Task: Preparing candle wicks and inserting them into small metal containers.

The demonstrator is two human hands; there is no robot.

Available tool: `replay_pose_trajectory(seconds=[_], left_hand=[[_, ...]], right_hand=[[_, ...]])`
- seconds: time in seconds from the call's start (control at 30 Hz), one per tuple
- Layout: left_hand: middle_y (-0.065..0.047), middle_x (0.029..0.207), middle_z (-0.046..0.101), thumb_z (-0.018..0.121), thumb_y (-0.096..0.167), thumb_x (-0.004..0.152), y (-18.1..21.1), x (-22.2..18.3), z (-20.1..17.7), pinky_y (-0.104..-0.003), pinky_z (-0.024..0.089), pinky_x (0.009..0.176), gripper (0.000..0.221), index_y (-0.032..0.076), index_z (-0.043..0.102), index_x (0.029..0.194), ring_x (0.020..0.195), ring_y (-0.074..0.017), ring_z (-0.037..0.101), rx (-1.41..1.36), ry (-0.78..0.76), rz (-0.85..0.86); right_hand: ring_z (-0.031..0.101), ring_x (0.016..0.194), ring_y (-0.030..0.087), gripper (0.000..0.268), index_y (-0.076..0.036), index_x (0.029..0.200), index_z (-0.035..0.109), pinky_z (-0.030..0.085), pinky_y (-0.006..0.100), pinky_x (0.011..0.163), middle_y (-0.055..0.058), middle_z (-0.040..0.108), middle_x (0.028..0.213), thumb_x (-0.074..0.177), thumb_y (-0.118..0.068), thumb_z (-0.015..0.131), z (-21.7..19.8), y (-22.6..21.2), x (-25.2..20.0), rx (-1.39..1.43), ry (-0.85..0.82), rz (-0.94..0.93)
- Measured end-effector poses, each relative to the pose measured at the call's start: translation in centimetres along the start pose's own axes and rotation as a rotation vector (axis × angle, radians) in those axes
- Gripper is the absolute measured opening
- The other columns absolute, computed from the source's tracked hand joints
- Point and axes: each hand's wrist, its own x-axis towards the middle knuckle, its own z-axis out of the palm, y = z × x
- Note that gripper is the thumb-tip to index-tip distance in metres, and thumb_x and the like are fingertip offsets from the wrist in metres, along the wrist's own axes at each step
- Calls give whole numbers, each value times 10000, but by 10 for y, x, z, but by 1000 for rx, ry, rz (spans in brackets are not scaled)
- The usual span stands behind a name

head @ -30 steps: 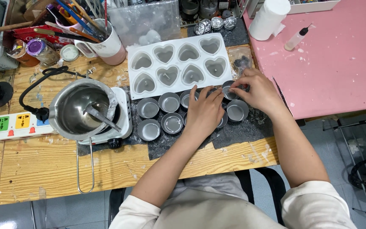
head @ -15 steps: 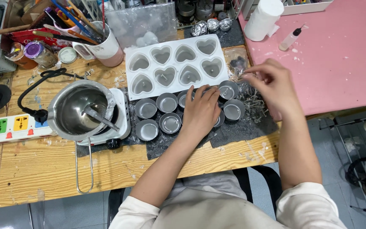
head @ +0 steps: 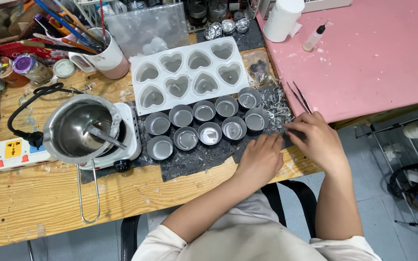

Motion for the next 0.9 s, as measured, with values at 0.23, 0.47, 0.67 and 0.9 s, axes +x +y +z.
replay_pose_trajectory(seconds=[0.23,0.47,0.67,0.9], left_hand=[[-214,1361,613,629,135,920,-11,-10,6,-461,472,1041,469,-109,593,1318,1222,-346,578,-177,34,-48],[-158,1198,728,687,179,986,-17,-22,-57,-328,601,900,371,49,661,1332,1047,-238,753,-883,12,-309],[-114,1181,767,723,167,969,-30,-47,-68,-300,623,881,269,57,736,1214,1041,-179,764,-972,124,-395],[-69,1211,745,742,247,919,-43,-68,-103,-321,617,815,403,104,701,1294,959,-184,748,-787,75,-448]], right_hand=[[673,885,224,126,-69,1007,775,536,346,740,67,733,947,885,-99,764,11,12,-8,254,10,50],[675,860,99,119,-21,987,765,508,227,693,52,743,967,871,5,767,22,-13,-17,851,84,-38],[640,799,127,146,-28,949,760,476,248,648,52,737,908,816,-11,817,14,-52,-5,687,110,-157],[670,915,173,155,-35,967,752,527,320,800,49,733,962,818,-48,793,0,-80,16,606,-5,-360]])
